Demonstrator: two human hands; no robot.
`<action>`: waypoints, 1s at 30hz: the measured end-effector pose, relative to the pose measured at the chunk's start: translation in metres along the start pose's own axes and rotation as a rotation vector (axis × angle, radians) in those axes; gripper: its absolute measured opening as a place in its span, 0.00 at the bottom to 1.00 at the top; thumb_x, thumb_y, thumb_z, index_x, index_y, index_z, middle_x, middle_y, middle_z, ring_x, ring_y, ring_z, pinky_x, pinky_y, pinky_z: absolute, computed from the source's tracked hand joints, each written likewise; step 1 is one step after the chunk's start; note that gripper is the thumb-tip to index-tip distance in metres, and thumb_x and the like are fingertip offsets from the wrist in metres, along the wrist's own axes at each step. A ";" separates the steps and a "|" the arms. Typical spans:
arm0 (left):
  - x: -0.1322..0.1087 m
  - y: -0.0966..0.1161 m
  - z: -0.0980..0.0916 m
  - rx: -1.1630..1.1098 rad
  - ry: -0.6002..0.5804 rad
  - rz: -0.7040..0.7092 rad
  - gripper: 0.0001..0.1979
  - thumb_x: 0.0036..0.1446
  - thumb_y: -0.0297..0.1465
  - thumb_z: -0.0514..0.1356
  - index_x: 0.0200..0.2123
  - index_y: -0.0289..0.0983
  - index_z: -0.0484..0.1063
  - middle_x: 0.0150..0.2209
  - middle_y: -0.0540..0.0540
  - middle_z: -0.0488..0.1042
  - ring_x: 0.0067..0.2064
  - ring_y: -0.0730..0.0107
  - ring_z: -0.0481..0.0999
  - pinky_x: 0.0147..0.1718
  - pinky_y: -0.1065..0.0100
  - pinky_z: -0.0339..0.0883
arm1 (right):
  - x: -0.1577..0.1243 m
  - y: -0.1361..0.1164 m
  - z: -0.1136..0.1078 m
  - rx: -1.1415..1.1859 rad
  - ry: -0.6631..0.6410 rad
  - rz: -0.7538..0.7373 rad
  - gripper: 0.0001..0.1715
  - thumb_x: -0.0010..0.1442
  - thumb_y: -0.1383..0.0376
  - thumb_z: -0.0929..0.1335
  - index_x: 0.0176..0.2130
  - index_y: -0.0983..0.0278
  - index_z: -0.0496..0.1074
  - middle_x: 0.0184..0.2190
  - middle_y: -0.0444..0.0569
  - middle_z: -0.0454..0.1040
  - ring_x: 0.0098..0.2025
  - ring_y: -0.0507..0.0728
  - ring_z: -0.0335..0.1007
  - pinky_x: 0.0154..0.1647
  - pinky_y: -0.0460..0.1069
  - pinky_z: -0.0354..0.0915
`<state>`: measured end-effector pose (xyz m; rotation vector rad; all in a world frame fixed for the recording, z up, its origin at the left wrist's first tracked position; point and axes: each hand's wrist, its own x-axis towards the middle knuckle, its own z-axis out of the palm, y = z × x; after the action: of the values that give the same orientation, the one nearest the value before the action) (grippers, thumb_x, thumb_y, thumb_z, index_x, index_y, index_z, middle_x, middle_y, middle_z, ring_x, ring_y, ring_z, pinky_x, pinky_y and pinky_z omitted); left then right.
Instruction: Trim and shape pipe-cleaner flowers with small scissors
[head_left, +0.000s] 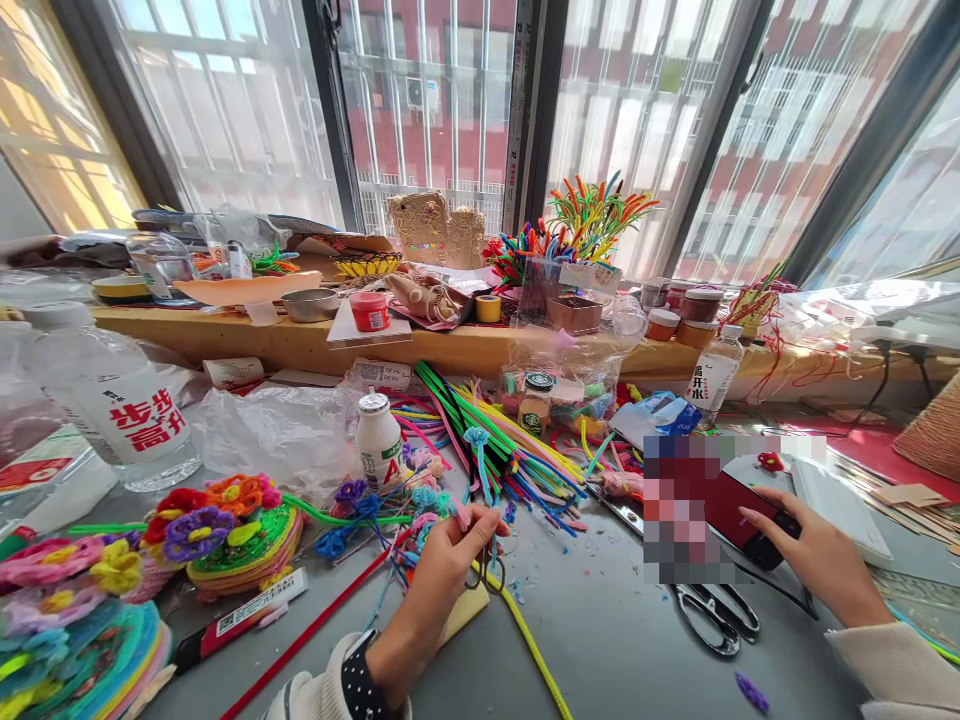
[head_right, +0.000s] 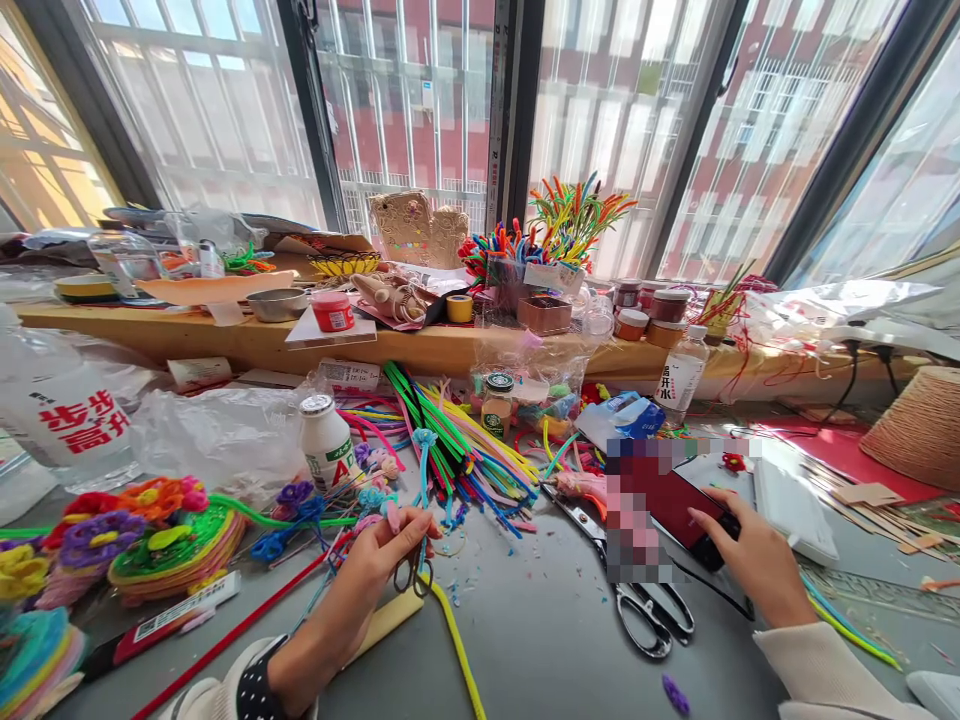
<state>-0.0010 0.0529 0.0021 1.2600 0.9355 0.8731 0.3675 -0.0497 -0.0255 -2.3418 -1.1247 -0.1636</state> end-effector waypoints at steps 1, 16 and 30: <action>0.000 -0.001 0.000 0.004 -0.002 0.002 0.13 0.44 0.39 0.56 0.21 0.34 0.67 0.21 0.50 0.66 0.25 0.75 0.63 0.26 0.73 0.56 | 0.000 0.000 0.000 0.000 -0.026 0.014 0.33 0.41 0.47 0.58 0.40 0.65 0.67 0.34 0.54 0.72 0.33 0.65 0.68 0.32 0.54 0.62; 0.002 -0.001 0.001 -0.003 -0.003 -0.018 0.13 0.42 0.40 0.57 0.20 0.35 0.67 0.20 0.52 0.66 0.24 0.76 0.63 0.25 0.73 0.56 | -0.001 -0.006 -0.004 0.078 -0.080 0.106 0.33 0.42 0.43 0.56 0.38 0.62 0.67 0.36 0.50 0.71 0.37 0.64 0.67 0.36 0.53 0.61; 0.004 -0.005 0.000 0.020 0.014 0.008 0.14 0.43 0.41 0.56 0.20 0.34 0.67 0.21 0.51 0.65 0.24 0.75 0.63 0.25 0.73 0.56 | -0.004 -0.012 -0.007 0.036 -0.031 0.092 0.28 0.48 0.48 0.53 0.36 0.62 0.68 0.33 0.51 0.73 0.37 0.64 0.68 0.34 0.51 0.61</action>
<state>0.0010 0.0562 -0.0030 1.2775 0.9526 0.8816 0.3567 -0.0492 -0.0159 -2.3658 -1.0241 -0.0728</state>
